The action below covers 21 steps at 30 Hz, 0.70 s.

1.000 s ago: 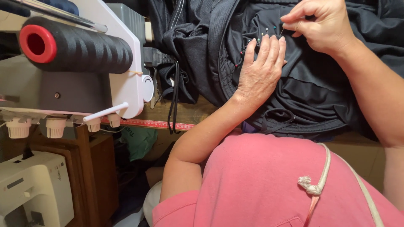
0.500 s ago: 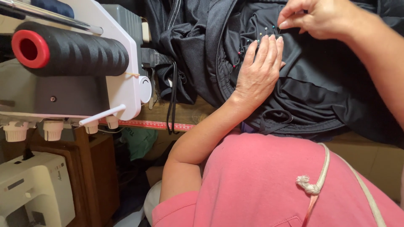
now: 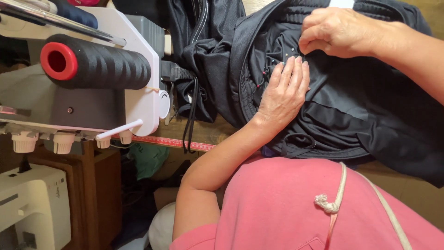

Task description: Pinning a piece of fabric onto a garment to secure it before sewing.

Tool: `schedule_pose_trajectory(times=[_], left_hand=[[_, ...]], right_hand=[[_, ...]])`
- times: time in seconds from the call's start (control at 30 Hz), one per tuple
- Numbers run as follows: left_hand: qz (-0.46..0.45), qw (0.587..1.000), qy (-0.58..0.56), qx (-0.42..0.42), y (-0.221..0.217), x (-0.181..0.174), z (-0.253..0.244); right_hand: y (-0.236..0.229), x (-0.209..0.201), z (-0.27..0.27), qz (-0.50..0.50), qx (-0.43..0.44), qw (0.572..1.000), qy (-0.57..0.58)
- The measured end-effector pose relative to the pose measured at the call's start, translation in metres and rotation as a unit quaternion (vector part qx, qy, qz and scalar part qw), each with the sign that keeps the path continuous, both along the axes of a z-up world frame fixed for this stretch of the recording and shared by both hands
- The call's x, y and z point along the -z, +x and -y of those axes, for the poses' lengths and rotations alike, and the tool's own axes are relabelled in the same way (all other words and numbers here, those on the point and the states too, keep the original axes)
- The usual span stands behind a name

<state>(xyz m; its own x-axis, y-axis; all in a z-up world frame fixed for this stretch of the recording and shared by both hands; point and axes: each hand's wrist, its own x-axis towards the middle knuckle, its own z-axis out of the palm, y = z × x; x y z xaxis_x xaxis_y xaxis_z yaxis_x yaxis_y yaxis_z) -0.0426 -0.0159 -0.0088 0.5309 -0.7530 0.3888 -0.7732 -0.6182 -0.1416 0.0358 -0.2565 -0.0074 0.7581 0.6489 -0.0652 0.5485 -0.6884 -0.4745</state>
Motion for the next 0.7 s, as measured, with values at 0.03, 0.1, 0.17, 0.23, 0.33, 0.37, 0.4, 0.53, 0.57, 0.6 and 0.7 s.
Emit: schedule_pose_trajectory(times=[0.03, 0.1, 0.17, 0.23, 0.33, 0.37, 0.4, 0.53, 0.57, 0.6, 0.7], left_hand=[[0.003, 1.0, 0.009, 0.003, -0.001, 0.0, 0.0], [0.005, 1.0, 0.019, 0.004, -0.002, 0.0, 0.0], [0.006, 0.999, 0.029, 0.014, -0.002, 0.001, 0.0], [0.005, 0.999, 0.031, 0.01, -0.003, -0.002, 0.002], [0.007, 0.999, 0.03, 0.007, -0.003, -0.004, 0.003], [0.006, 0.999, 0.03, 0.009, -0.005, -0.003, 0.002], [0.005, 0.999, 0.031, 0.009, -0.006, -0.003, 0.001], [-0.001, 1.0, 0.02, 0.007, -0.004, 0.0, 0.003], [-0.002, 1.0, 0.014, 0.009, -0.005, 0.001, 0.003], [-0.003, 1.0, 0.014, 0.008, -0.005, 0.001, 0.003], [0.0, 1.0, 0.016, 0.009, -0.006, 0.0, 0.003]], right_hand=[[-0.002, 0.003, 0.0, 0.038, -0.009, 0.999, 0.013], [-0.006, 0.006, 0.0, 0.075, -0.019, 0.997, 0.028], [-0.01, 0.006, 0.0, 0.093, -0.008, 0.995, 0.032], [-0.015, 0.004, -0.001, 0.1, 0.004, 0.994, 0.039], [-0.025, 0.002, -0.001, 0.113, 0.041, 0.989, 0.09], [-0.031, 0.004, -0.002, 0.115, 0.067, 0.982, 0.137], [-0.039, 0.008, -0.006, 0.114, 0.068, 0.982, 0.137], [-0.061, 0.009, -0.022, 0.117, 0.221, 0.94, 0.233], [-0.068, 0.007, -0.026, 0.098, 0.276, 0.922, 0.252], [-0.069, 0.01, -0.027, 0.098, 0.276, 0.922, 0.252], [-0.077, 0.02, -0.029, 0.1, 0.326, 0.913, 0.226]])
